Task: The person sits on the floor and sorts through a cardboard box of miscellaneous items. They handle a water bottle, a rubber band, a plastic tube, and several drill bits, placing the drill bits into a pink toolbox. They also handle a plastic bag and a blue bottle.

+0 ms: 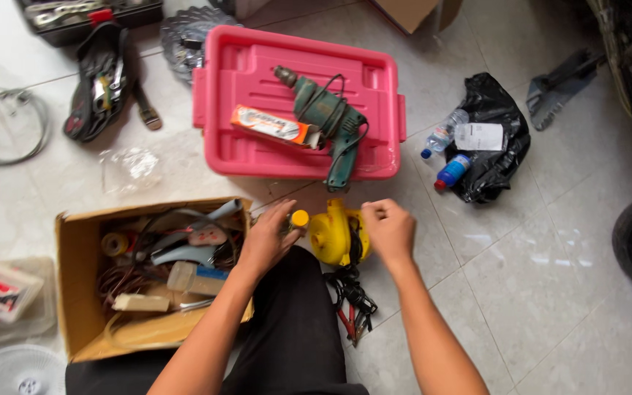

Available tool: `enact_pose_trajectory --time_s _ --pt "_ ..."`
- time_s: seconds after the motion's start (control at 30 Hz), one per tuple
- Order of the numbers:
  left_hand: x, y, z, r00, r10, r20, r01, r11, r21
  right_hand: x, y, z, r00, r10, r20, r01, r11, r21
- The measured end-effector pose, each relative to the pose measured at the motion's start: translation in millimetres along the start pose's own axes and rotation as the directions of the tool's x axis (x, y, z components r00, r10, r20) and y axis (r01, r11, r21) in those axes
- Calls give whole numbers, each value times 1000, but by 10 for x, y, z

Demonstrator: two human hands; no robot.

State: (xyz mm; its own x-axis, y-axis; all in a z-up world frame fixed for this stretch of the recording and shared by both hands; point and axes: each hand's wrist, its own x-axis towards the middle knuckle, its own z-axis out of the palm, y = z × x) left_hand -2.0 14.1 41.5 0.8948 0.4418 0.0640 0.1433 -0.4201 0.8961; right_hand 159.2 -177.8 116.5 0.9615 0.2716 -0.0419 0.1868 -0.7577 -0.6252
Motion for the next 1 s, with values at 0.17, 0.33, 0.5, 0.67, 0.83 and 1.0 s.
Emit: enact_pose_trajectory --time_s 0.17,0.33,0.5,0.67,0.83,1.0 --pt "13 180 -177 1000 31 1 -31 997 68 1041 1081 -59 924 381 45 -379 889 258" --pt "-374 117 -255 995 -3 -99 -1 999 -45 2052 2196 265 938 346 34 -347 933 95" --pt "-753 -607 -77 983 -36 -181 35 999 -9 2740 2965 668 966 245 86 -237 967 -90" --pt "-1049 -1271 -86 970 -18 -241 27 999 36 3046 3219 903 879 473 56 -472 881 -40" --pt "-978 -1304 -30 959 44 -279 -24 997 74 3054 3315 888 936 349 -48 -351 936 -22" --pt "-702 -653 99 951 109 -291 -77 990 120 2562 3139 642 914 178 -365 -185 983 16"
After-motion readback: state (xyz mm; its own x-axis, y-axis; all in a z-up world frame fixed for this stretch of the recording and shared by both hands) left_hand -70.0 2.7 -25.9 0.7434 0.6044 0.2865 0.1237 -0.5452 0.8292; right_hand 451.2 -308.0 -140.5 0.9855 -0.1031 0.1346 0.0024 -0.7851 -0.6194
